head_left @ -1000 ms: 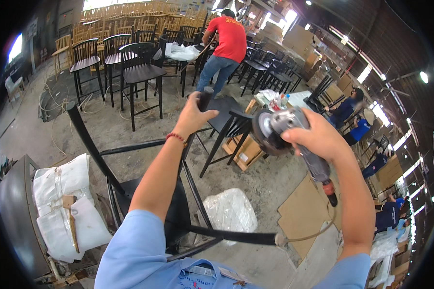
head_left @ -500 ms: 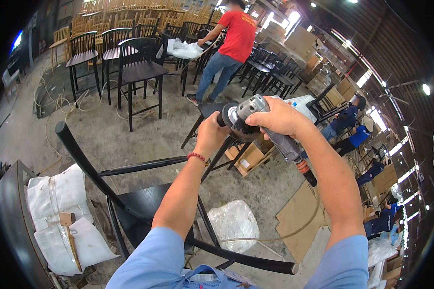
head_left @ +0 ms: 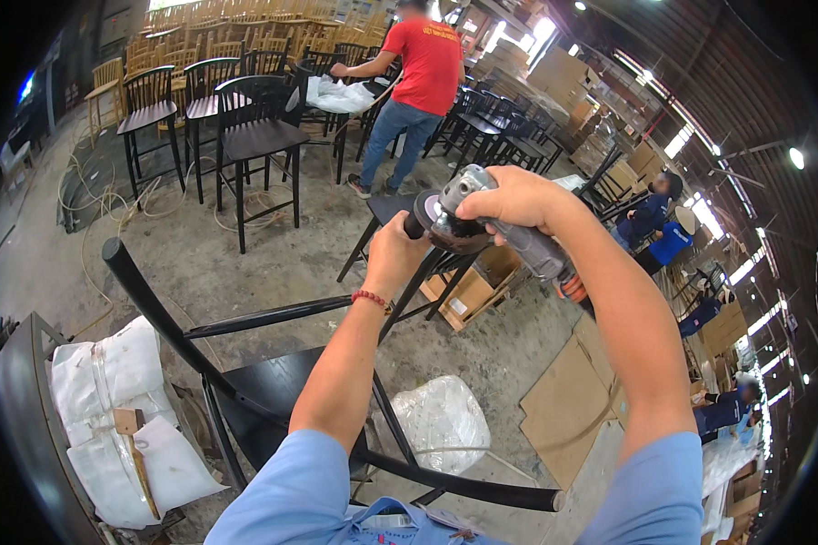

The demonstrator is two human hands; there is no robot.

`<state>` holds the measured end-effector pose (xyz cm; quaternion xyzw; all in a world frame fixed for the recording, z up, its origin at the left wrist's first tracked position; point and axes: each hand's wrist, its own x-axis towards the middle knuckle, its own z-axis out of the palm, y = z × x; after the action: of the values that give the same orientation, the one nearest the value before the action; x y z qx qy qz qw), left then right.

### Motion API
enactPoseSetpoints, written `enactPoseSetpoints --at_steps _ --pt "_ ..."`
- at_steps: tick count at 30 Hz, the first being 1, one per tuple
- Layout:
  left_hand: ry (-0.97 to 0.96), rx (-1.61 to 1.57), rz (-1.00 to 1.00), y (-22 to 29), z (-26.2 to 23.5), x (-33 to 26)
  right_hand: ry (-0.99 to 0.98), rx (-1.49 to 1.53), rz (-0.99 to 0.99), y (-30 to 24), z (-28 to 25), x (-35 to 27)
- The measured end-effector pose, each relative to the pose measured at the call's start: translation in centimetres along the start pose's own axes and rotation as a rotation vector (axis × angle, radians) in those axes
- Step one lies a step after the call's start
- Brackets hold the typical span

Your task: The person uses an angle grinder to smooth the legs of a black wooden chair, then wipes the legs with a cloth. The person repeats this process on multiple chairs, moving each finished chair aside and retrieving a new one from a stack.

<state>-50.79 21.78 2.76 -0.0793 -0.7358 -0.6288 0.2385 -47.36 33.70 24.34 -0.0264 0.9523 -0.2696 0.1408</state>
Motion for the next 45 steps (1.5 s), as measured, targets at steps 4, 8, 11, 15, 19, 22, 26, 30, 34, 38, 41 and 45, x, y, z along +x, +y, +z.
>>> enactPoseSetpoints --at_steps 4,8,11,15,19,22,26,30,34,38,41,45 --pt "-0.073 -0.004 -0.078 1.0 0.4 -0.1 0.045 -0.331 0.056 -0.1 -1.7 0.7" --pt "-0.103 0.011 -0.132 1.1 -0.1 0.0 0.085 -0.174 0.012 0.0 -2.6 0.2" --pt "-0.073 0.002 -0.132 0.6 -0.4 0.1 0.01 -0.083 -0.006 -1.5 -1.4 -0.1" --pt "-0.072 -0.021 -0.093 0.6 0.1 0.1 -0.016 -0.235 0.041 -1.4 -0.9 0.7" --pt "-0.074 -0.007 -0.113 0.8 0.1 -0.4 0.027 -0.338 0.035 -1.6 -2.2 0.0" --pt "-0.082 -0.007 -0.149 0.8 -0.2 -0.1 -0.031 -0.077 0.006 -1.1 -1.3 -0.1" --pt "-0.053 0.002 -0.089 0.6 0.1 -0.2 0.017 -0.209 0.046 -0.5 -1.2 0.2" --pt "-0.103 -0.005 -0.161 0.3 -0.1 0.1 0.029 -0.134 -0.012 -0.2 -1.0 0.1" --pt "-0.042 -0.013 -0.082 0.5 0.2 0.0 0.038 -0.298 0.063 0.1 -1.8 0.4" --pt "-0.071 0.028 -0.13 0.8 -0.1 -0.3 0.083 -0.036 0.117 3.8 -2.6 -3.1" --pt "-0.1 -0.002 -0.126 1.3 0.1 -0.4 0.166 0.224 0.113 9.8 -2.7 -9.1" --pt "-0.098 0.088 -0.063 0.9 -1.2 -0.4 0.4 0.57 0.129 16.3 -0.2 -20.1"
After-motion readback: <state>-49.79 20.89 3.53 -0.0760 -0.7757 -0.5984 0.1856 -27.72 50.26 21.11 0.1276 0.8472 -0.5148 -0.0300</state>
